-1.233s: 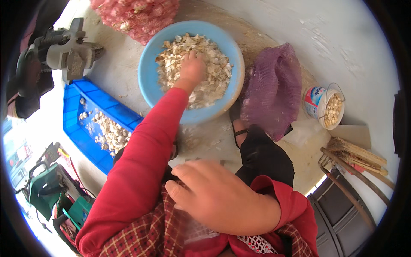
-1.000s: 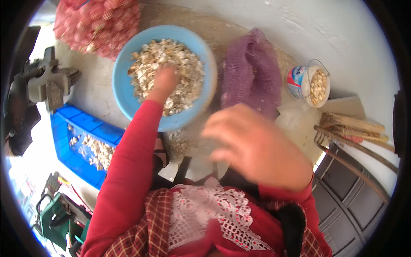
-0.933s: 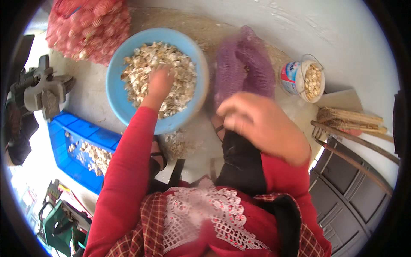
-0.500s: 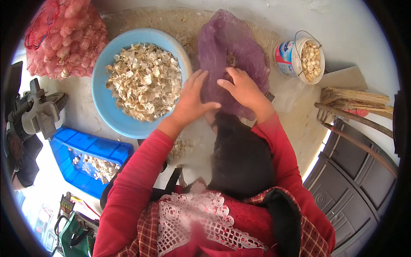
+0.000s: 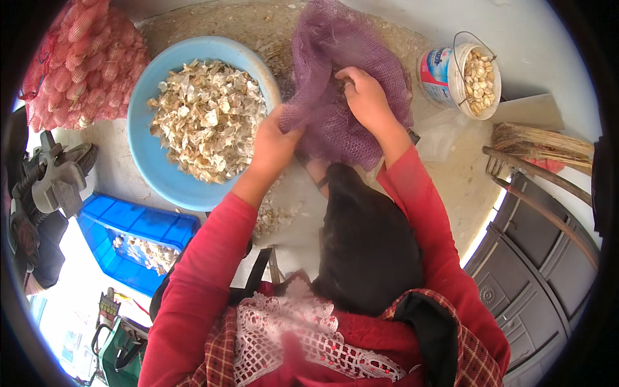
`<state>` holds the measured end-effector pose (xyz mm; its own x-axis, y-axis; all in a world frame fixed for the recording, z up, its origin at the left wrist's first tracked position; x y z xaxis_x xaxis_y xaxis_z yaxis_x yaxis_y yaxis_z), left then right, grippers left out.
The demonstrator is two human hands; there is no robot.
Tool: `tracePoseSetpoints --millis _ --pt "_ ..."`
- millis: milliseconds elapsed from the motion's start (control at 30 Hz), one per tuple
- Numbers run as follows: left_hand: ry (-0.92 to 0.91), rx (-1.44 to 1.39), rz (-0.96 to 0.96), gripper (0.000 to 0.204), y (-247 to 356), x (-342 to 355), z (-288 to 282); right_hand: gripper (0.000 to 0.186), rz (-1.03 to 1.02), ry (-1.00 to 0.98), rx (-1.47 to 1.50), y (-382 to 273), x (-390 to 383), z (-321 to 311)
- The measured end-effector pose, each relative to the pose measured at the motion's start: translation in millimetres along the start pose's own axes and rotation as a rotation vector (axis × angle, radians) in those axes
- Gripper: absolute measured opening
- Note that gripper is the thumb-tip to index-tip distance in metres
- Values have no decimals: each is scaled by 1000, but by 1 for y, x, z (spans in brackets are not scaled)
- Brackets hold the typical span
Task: The person peels garlic cloves by hand, removing the outer skins and placing them into a blue bowl. The peeled cloves are placed into a white bucket nearby. The person repeatedly picks up garlic from a purple mesh bag and continues peeling throughout the clip.
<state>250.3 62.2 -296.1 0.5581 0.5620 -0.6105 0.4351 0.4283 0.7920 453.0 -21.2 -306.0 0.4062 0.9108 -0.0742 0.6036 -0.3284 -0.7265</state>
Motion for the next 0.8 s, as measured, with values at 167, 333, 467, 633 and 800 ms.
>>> tracePoseSetpoints --millis 167,333,467,633,800 --pt "-110 -177 -74 30 -9 -9 -5 28 -46 -197 -168 41 31 39" --pt "-146 -163 -162 31 -19 -17 -13 26 -86 -179 -312 65 44 79" --pt "-141 -60 -235 31 -29 -18 -25 25 -44 -96 -426 68 21 85" --pt "-122 -44 -228 31 -35 -22 -21 24 -95 74 -508 57 2 95" --pt "-141 -69 -138 43 -17 -34 -19 26 -119 -53 -548 64 -1 91"
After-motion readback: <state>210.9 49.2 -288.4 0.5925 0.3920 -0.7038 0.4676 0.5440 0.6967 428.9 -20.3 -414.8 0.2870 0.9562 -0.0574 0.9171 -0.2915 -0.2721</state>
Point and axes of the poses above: each hand's wrist, its own x-axis towards the middle knuckle, its own z-axis out of the palm, y = z × x, the point moved 1 cm from there along x, towards the middle knuckle, and after that the axes turned 11 degrees about -z, right-handed, at the moved point
